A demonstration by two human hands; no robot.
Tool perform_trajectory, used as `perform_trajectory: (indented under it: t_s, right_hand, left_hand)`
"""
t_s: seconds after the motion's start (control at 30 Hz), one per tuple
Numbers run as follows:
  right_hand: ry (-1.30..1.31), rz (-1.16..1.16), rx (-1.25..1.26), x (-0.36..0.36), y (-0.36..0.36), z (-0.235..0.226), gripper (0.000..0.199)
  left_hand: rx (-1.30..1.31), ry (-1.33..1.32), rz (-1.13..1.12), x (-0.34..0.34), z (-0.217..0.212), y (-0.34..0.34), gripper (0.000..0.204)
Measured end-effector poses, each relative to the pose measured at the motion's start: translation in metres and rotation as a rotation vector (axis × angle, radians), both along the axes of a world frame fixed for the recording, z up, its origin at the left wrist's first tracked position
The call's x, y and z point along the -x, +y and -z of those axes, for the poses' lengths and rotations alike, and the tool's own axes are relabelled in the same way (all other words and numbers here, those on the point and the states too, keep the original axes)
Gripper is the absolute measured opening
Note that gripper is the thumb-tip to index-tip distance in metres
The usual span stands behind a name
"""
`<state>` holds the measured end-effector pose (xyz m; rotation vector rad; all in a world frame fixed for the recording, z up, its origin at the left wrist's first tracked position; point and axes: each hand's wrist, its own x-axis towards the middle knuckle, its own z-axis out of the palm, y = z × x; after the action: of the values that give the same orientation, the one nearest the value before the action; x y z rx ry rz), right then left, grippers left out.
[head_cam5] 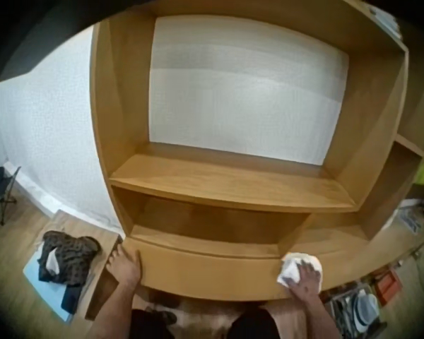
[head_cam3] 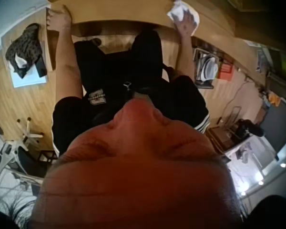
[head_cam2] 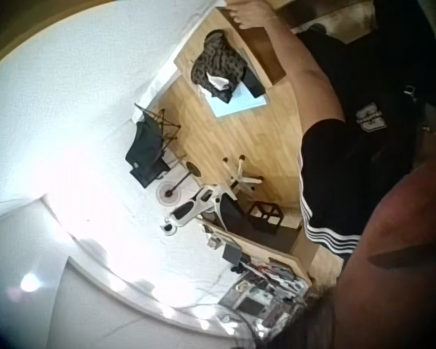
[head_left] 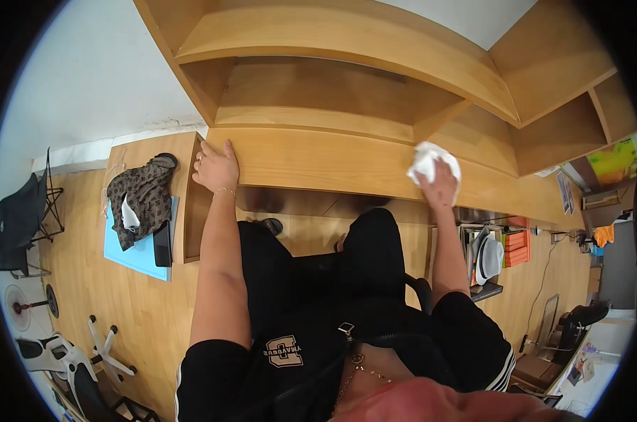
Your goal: The person wipes a wooden shelf using a cloth, unfolds a white face mask, and wipes the wooden shelf again with the cloth.
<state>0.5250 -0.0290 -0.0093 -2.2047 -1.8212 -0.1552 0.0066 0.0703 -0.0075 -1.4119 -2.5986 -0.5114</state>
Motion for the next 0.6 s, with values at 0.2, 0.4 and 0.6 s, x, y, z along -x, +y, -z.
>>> perform_trajectory:
  t_s: [0.2, 0.4, 0.6]
  right_hand:
    - [-0.01, 0.461, 0.028, 0.011, -0.004, 0.004, 0.076]
    - [-0.021, 0.108, 0.148, 0.162, 0.013, -0.002, 0.078]
    - [0.031, -0.207, 0.167, 0.254, 0.029, -0.028, 0.075]
  left_hand:
    - [-0.003, 0.028, -0.018, -0.002, -0.001, -0.001, 0.07]
    - [0.04, 0.017, -0.02, -0.001, -0.007, -0.005, 0.071]
    - [-0.001, 0.031, -0.014, -0.005, -0.008, -0.003, 0.071]
